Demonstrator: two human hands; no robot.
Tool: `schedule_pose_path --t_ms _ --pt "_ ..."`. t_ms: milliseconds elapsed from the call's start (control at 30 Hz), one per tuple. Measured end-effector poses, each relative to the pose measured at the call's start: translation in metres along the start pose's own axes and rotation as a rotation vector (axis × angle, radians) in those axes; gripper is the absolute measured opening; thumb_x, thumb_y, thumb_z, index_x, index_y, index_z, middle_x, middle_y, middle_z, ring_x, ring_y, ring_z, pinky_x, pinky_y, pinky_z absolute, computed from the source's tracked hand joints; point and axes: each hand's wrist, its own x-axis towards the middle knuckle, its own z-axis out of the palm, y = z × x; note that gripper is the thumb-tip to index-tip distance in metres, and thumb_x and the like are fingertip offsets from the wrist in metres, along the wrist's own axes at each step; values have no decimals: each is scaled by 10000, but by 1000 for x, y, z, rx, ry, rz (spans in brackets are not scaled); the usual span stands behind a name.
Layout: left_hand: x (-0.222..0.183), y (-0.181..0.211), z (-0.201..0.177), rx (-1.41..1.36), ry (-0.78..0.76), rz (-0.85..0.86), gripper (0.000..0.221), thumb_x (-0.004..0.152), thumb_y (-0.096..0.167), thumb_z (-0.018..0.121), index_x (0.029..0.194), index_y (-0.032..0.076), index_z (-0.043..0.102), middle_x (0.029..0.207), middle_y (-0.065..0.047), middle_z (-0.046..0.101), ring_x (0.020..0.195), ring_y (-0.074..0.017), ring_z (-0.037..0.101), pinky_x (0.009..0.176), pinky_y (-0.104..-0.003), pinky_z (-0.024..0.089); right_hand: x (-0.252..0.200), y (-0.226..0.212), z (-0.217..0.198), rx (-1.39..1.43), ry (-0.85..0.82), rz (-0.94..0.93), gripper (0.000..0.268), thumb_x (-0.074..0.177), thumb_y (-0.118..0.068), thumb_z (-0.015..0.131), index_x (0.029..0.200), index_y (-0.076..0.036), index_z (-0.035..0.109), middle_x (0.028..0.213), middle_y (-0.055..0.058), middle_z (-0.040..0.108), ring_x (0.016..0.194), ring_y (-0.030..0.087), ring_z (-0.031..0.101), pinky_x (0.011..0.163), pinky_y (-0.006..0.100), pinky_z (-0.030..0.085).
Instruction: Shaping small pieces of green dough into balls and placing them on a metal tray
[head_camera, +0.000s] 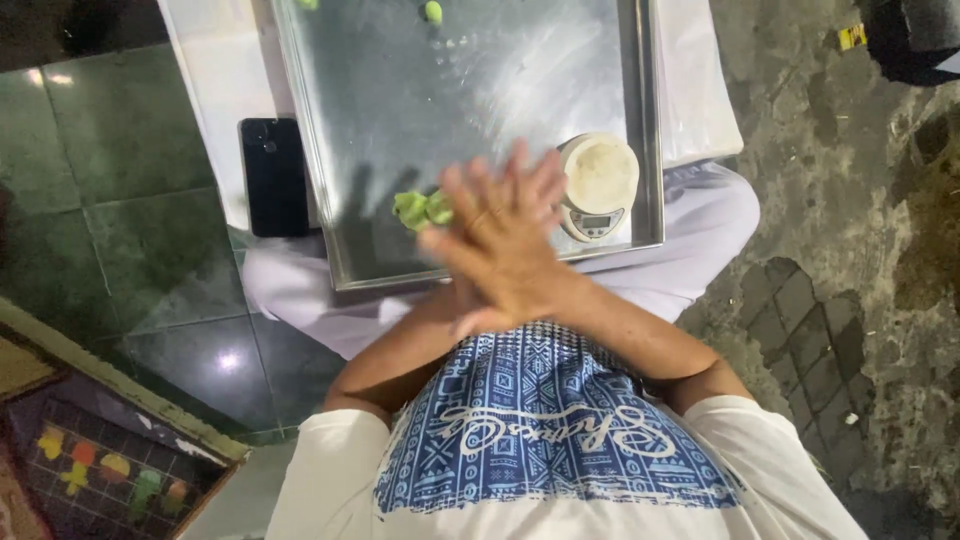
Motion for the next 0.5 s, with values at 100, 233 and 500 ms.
schedule_pose_path --t_ms 100,233,500 --pt "-2 3 4 14 18 4 916 938 762 187 1686 295 -60 1786 -97 -52 1632 -312 88 1295 -518 141 -7 20 -23 -48 -6 64 1001 959 -886 277 1688 -201 237 1714 295 -17 1576 488 -113 1213 734 -135" --pt "-8 -7 11 10 32 20 898 950 748 170 1692 293 -47 1790 -103 -46 1637 -318 81 1309 -566 71 -10 4 11 42 -34 20 990 948 -877 315 1682 -215 263 1726 273 -4 1586 462 -102 1227 695 -145" --pt "-1 -6 -6 332 -106 51 863 982 795 19 1686 312 -105 1793 -114 -20 1653 -439 3 1328 -639 76 -8 2 15 36 -19 12 978 949 -880 270 1668 -218 294 1725 267 40 1592 468 -65 1234 694 -136"
